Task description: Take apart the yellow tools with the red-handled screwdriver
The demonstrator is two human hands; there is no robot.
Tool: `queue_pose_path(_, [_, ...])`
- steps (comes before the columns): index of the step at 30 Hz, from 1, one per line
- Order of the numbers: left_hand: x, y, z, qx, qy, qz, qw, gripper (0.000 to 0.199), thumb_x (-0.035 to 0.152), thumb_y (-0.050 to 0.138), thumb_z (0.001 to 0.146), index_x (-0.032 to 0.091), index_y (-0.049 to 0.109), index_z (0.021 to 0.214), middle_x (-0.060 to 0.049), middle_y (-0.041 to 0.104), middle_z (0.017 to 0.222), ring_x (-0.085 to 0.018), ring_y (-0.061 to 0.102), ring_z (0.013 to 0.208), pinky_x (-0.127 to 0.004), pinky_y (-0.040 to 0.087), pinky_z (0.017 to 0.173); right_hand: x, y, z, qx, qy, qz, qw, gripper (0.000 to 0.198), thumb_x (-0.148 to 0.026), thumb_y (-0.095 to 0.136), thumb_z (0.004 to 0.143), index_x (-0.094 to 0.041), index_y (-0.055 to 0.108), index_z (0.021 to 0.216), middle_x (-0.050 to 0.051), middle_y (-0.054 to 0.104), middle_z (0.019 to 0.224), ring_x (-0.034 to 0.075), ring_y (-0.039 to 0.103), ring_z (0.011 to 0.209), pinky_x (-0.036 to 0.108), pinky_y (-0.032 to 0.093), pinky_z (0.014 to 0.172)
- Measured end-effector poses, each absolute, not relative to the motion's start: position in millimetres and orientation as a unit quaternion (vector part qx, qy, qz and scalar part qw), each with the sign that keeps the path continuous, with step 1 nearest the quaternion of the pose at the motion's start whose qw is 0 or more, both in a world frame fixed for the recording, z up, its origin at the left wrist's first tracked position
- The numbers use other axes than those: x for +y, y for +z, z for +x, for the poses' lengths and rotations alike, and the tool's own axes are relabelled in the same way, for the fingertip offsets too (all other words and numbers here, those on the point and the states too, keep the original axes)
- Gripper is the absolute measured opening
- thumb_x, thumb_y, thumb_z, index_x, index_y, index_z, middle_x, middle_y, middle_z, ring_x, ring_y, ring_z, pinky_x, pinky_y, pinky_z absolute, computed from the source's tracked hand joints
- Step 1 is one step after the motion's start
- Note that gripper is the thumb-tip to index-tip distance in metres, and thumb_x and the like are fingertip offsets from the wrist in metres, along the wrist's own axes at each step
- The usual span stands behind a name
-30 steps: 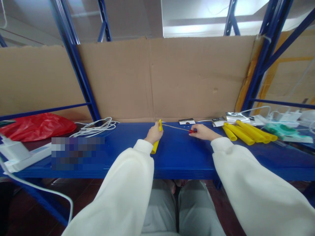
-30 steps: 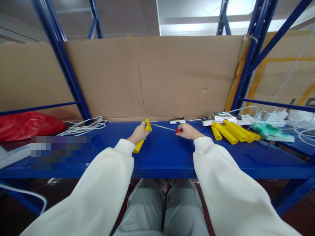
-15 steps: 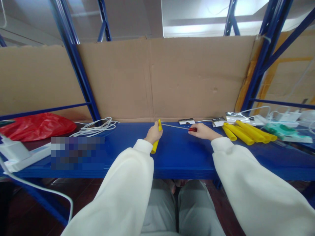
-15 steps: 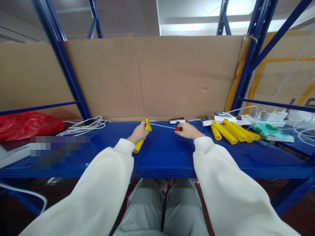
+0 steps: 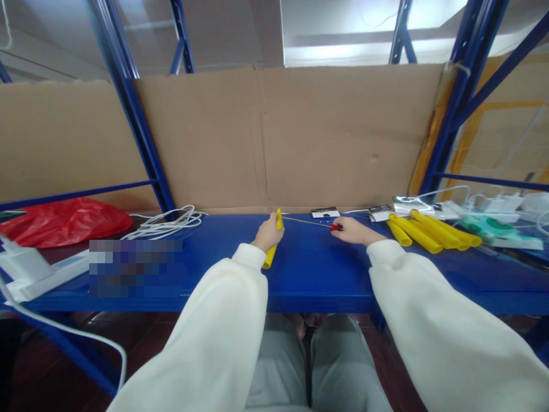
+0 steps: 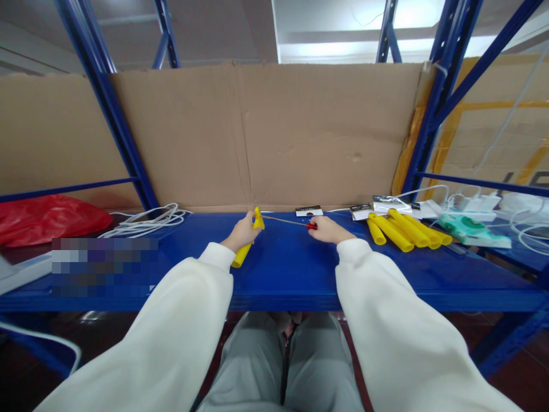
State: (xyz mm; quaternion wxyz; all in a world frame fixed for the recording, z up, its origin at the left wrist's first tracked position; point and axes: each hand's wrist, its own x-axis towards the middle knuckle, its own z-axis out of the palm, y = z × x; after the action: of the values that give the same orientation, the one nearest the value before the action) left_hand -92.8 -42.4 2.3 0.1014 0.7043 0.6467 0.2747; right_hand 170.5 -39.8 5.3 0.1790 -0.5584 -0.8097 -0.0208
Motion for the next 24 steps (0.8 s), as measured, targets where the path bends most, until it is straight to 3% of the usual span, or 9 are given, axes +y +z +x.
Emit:
queue_pose_path(8, [-42.2,1.4,-92.4,0.638,0.283,0.709,0.103,0.039,0.022,0.060,0.092,0.018,0.047,0.129,-0.017,0.073,0.114,-0.024,0.075,0.087,-0.034,0.057,0.079,-40.5,5.1,172.3,-0.781,-0.066,-0.594,0.182,0.005,-0.021,0.063,0.077,-0.022,0.064,0.082,0.005,0.072,0.079,0.020,0.064,0.072,0.026,0.042,0.064])
queue_pose_path(13, [-43.5,2.8,-92.3,0.642,0.278,0.706,0.108,0.037,0.022,0.059,0.093,0.018,0.047,0.128,-0.016,0.074,0.112,-0.024,0.076,0.086,-0.033,0.057,0.078,-38.7,2.5,172.8,-0.797,-0.034,-0.571,0.197,0.010,-0.017,0.060,0.077,-0.020,0.065,0.086,0.007,0.074,0.088,0.019,0.065,0.078,0.025,0.045,0.069])
queue_pose_path(18, [-43.6,2.9,-92.1,0.641,0.277,0.707,0.108,0.040,0.022,0.059,0.092,0.017,0.046,0.130,-0.017,0.072,0.116,-0.025,0.076,0.088,-0.033,0.057,0.078,-38.2,4.2,174.1,-0.801,-0.050,-0.560,0.206,0.005,-0.018,0.061,0.075,-0.020,0.063,0.078,0.006,0.071,0.080,0.019,0.063,0.073,0.026,0.043,0.066])
queue_pose_path(24, [-42.1,2.2,-92.4,0.639,0.275,0.710,0.107,0.042,0.021,0.059,0.092,0.018,0.046,0.132,-0.017,0.072,0.118,-0.025,0.075,0.089,-0.034,0.057,0.078,-39.7,1.8,173.7,-0.779,-0.064,-0.584,0.219,0.014,-0.019,0.064,0.073,-0.022,0.061,0.086,0.004,0.070,0.078,0.019,0.061,0.069,0.025,0.040,0.062])
